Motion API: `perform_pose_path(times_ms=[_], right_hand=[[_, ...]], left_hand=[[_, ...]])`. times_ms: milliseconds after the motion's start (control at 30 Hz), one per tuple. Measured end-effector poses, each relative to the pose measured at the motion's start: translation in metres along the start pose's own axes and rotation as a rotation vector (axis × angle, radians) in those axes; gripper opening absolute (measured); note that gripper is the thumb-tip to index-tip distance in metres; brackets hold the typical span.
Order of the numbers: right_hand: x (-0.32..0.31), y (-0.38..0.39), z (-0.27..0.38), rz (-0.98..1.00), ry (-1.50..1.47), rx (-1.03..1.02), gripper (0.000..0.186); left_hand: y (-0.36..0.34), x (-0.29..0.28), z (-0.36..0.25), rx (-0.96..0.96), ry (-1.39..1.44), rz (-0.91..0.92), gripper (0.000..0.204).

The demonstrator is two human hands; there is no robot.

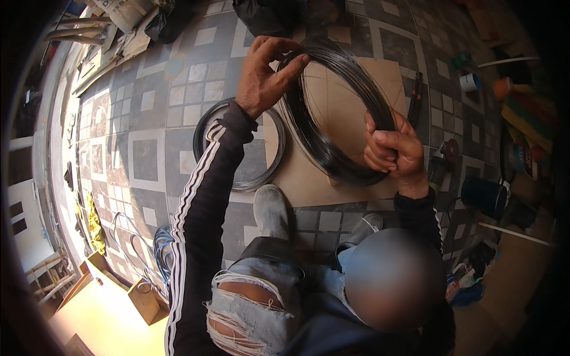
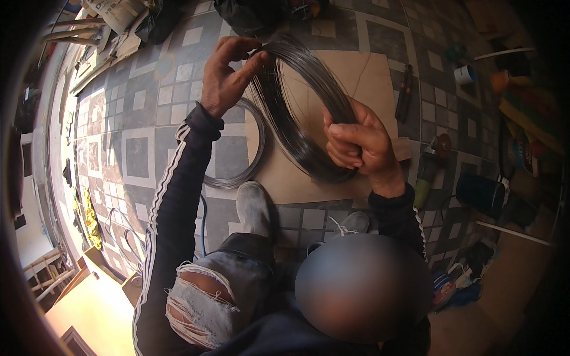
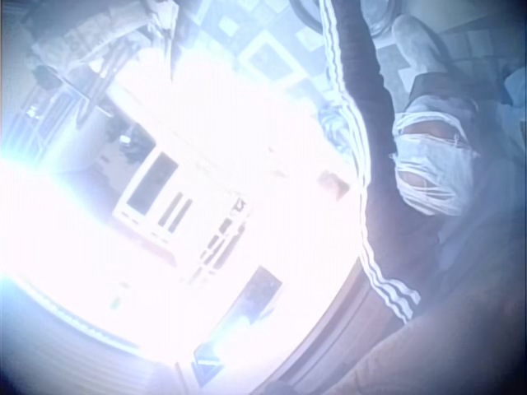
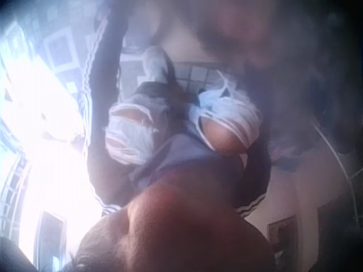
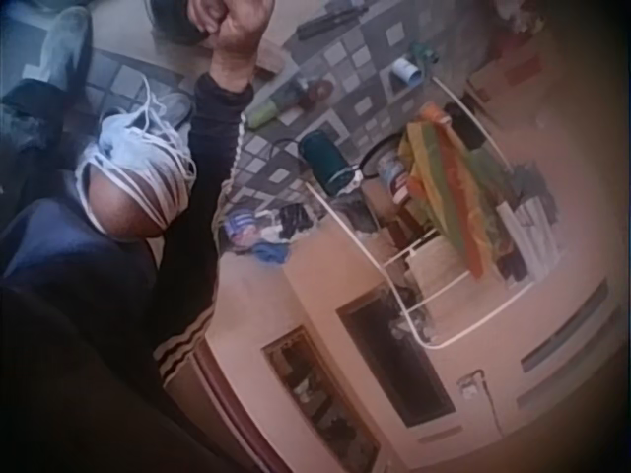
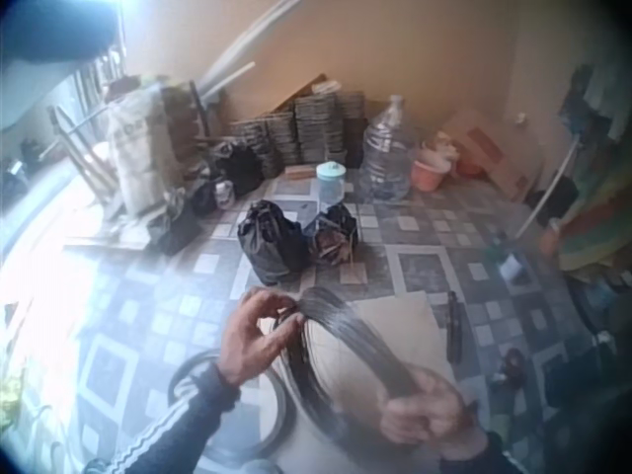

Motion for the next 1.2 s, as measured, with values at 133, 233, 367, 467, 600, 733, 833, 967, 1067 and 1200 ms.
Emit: perform_pose_path(times_ms=[133,233,367,467,600,733,833,967,1067,1200], right_hand=[[-0.004,0.003,0.001,0.005,-0.015,-0.008,0.015],[-0.006,0.003,0.002,0.001,-0.02,-0.006,0.015],[0.0,-0.002,0.004,-0.008,0.058,-0.021,0.017],[0.011,-0.013,0.0,-0.035,0.157,-0.054,0.021],[0.025,-0.03,-0.022,-0.066,0.467,-0.293,0.038],[0.019,-0.043,-0.061,-0.118,0.757,-0.447,0.05],[0.011,-0.049,-0.085,-0.222,0.892,-0.444,0.06],[-0.002,-0.045,-0.096,0.036,1.005,0.053,0.065],[-0.017,-0.035,-0.068,0.206,0.888,-0.039,0.062],[-0.039,-0.039,-0.017,0.017,0.383,-0.222,0.043]], left_hand=[[0.0,-0.001,0.018,-0.041,-0.001,0.001,0.03],[0.002,-0.009,0.021,-0.081,0.047,-0.089,0.026],[0.023,-0.032,-0.001,-0.438,0.241,-0.123,0.038],[0.044,-0.008,-0.042,-0.661,0.59,0.202,0.054],[0.033,0.03,-0.081,-0.683,1.094,0.183,0.06],[0.018,0.035,-0.068,-0.592,1.478,0.12,0.042],[0.034,0.043,-0.037,-0.774,1.457,0.181,0.033],[0.055,0.041,-0.012,-0.83,1.327,0.208,0.028],[0.064,0.037,-0.014,-0.863,1.259,0.215,0.026],[0.065,0.043,-0.027,-0.921,1.185,0.203,0.028]])
Point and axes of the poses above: each hand's wrist, its own y-axis away from the middle knuckle, its own x-axis out of the palm, z = x × y, the point moved 3 cm from there along -y, towards the middle knuckle, and after that the axes turned 1 degree about y, right-handed, at the moved point
